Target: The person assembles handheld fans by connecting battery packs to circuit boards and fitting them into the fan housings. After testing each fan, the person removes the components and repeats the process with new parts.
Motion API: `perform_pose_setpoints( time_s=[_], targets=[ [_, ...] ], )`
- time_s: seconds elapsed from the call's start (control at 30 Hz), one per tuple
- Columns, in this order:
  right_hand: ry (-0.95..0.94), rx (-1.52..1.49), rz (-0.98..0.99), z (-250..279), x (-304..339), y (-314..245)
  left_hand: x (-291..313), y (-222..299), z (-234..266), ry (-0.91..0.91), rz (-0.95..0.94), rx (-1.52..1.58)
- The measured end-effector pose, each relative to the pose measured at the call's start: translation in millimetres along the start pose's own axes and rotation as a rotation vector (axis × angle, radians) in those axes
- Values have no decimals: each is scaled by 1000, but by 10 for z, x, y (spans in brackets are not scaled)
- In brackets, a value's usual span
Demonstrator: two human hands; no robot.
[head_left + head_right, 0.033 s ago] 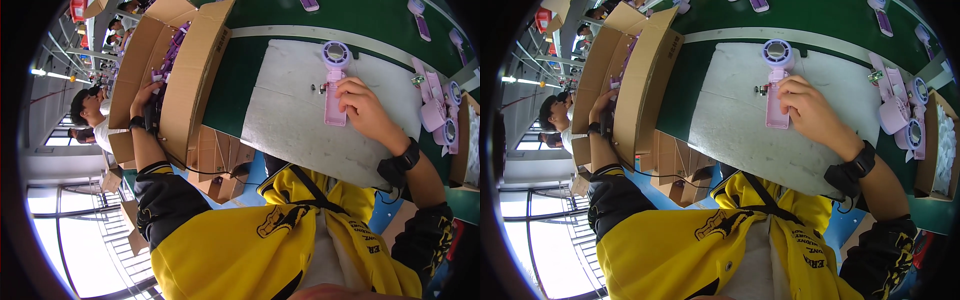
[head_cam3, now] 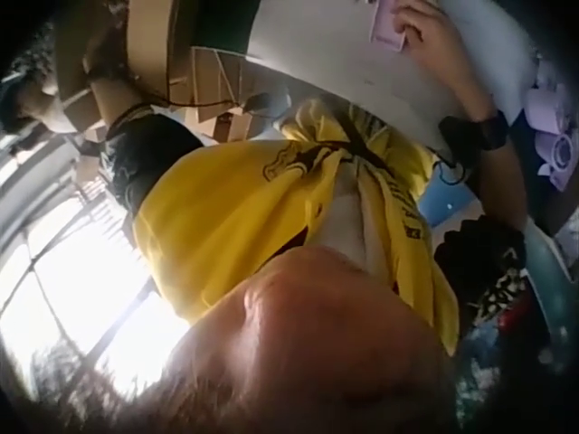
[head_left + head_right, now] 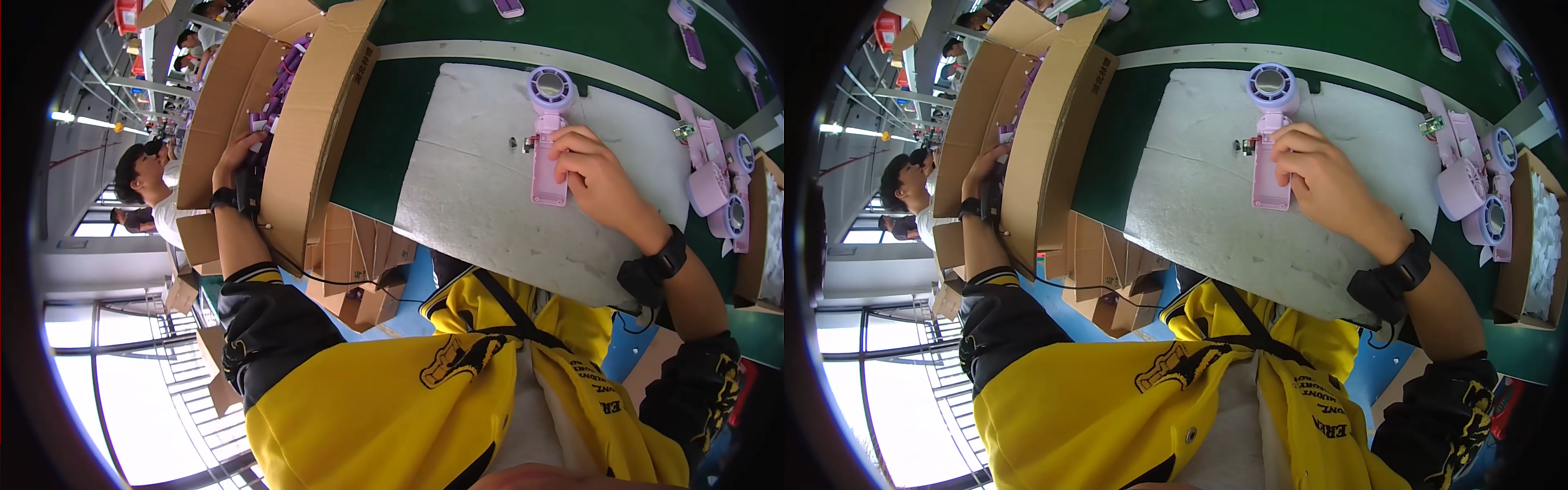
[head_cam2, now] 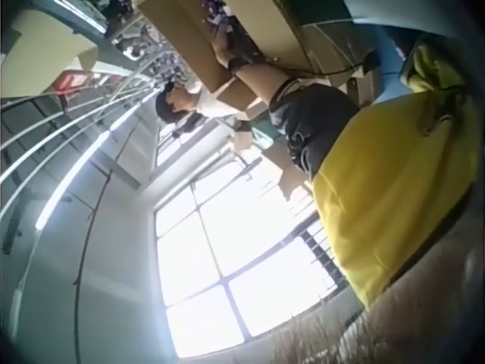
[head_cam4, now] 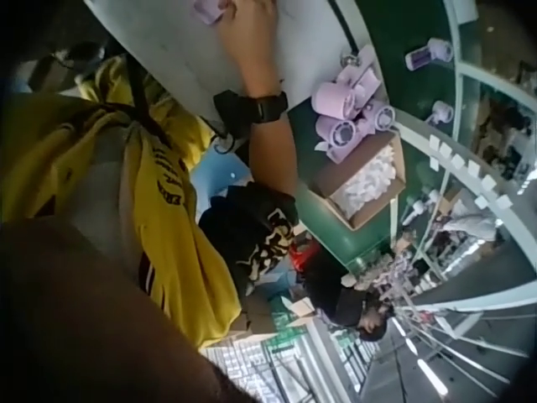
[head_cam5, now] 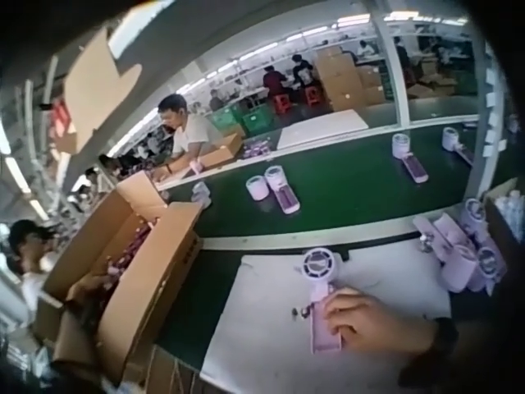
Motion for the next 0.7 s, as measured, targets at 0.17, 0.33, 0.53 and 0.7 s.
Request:
perform_pose_setpoints(
  time_s=[0.17,0.33,0.53,0.7],
  targets=[
    [-1,0,-20,1,14,34,41,149,-228,-39,-29,44],
    [-3,-3,-12,-1,1,6,142,207,-253,-35,-17,55],
    [9,0,12,-8,-5,0,201,356,-197,-10,-88,74],
    [24,-31,13,-20,-6,4,183,455,-213,-27,-171,105]
  ],
)
Point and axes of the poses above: each hand's wrist, its own x-axis away from the middle knuckle, its own z-axis out of the back of the hand, y = z × x, the point moved 10 cm from there along -x, towards the middle knuckle, and after that the axes turned 14 degrees about -z, right-handed, at the moved point
